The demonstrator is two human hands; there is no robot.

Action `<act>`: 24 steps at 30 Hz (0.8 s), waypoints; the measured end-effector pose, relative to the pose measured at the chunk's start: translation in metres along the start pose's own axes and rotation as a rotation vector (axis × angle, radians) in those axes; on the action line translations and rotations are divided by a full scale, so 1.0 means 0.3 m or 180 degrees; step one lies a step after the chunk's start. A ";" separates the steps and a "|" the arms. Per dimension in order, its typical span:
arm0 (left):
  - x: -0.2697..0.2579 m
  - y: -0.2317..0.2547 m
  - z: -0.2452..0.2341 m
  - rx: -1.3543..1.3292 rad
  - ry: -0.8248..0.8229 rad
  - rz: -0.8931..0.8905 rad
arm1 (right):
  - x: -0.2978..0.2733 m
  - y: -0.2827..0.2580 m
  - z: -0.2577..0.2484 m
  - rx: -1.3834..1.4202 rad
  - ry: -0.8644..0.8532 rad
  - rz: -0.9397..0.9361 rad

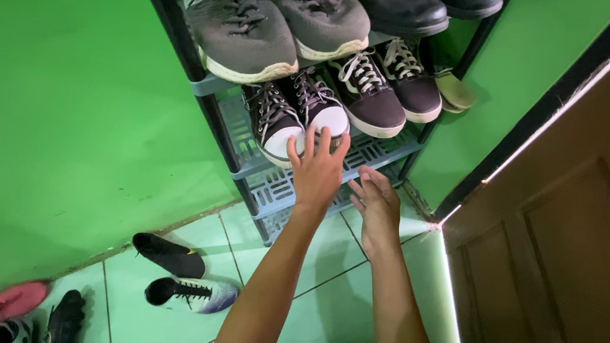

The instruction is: The person picks up pairs of shoes from the floor, briefly inspects them, and places them on a multi-tier shoe rack. They handle several pairs including black sneakers, high-top sneakers, and pink running shoes, arranging them neatly on the shelves.

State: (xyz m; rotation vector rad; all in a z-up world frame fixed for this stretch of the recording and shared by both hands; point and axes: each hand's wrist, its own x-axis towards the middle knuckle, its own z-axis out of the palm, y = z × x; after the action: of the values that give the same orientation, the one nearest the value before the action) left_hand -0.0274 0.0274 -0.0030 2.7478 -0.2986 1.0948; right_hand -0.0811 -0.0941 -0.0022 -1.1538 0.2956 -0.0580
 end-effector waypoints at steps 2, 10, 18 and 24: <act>-0.031 -0.008 -0.015 -0.0051 0.0099 -0.0122 | -0.005 -0.005 0.004 -0.0060 0.0004 -0.0002; -0.095 -0.100 -0.005 -0.0262 0.0118 -0.0310 | -0.008 -0.006 0.015 -0.0085 -0.0028 0.0052; -0.089 -0.013 -0.017 0.0064 -0.0223 0.0202 | -0.010 -0.008 0.009 -0.0075 -0.0023 0.0025; -0.085 0.028 -0.036 -0.0131 -0.0297 0.0005 | 0.004 0.009 -0.006 0.0083 -0.0041 0.0013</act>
State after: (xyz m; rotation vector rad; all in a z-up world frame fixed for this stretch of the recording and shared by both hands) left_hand -0.0547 0.0247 -0.0122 2.7672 -0.3321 0.9516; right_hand -0.0807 -0.0948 -0.0055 -1.1274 0.2849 -0.0506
